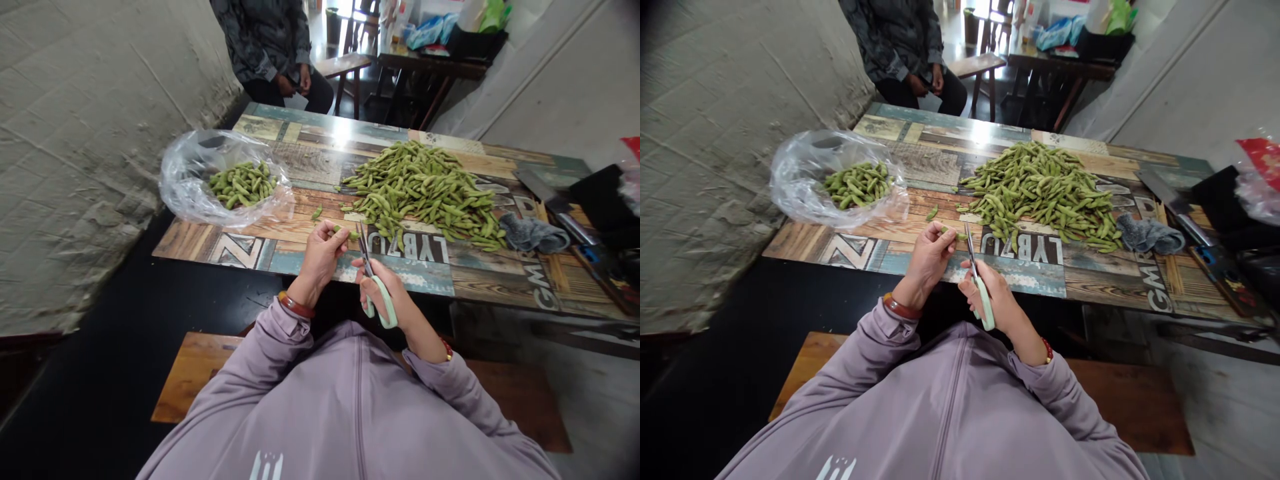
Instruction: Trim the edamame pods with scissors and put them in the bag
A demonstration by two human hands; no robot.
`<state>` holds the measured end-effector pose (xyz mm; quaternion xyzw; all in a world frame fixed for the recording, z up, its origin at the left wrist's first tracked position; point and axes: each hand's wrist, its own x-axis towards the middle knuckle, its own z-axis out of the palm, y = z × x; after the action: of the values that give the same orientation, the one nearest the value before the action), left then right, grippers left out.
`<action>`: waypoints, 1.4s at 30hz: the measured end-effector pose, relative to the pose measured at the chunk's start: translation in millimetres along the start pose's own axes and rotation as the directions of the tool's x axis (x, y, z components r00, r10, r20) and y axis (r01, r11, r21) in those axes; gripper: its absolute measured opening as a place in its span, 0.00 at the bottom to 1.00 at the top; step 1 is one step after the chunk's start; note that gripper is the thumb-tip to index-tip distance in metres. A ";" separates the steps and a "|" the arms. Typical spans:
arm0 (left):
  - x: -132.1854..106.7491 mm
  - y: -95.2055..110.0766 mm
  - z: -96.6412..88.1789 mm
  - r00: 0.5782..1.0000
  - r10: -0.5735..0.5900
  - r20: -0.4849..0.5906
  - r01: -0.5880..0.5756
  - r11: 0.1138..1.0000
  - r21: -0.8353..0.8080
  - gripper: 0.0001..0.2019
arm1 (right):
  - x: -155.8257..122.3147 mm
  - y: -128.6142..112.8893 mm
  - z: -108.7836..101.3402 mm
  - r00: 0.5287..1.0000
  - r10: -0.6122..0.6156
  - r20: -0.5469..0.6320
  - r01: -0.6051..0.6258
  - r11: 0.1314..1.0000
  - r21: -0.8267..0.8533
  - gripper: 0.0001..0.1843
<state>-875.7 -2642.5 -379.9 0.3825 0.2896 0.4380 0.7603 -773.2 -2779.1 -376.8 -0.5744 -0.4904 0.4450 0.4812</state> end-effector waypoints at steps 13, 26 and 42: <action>-3.4 -1.3 0.4 0.998 0.053 0.034 -0.055 0.997 0.049 0.19 | 3.0 -0.3 6.8 0.993 0.084 -0.079 -0.080 0.996 0.049 0.27; -2.0 -1.6 1.7 0.997 0.075 -0.029 -0.072 0.992 0.103 0.18 | 7.0 5.1 5.4 0.993 0.097 -0.073 -0.091 0.992 0.088 0.27; 30.3 27.9 7.3 0.997 0.004 0.082 -0.044 0.869 0.493 0.02 | 12.5 22.1 -45.5 0.964 0.131 -0.230 0.000 0.869 0.494 0.30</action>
<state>-868.9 -2609.0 -355.8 0.5844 0.3574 0.3436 0.6424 -723.9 -2773.2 -392.7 -0.5027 -0.2752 0.4929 0.6547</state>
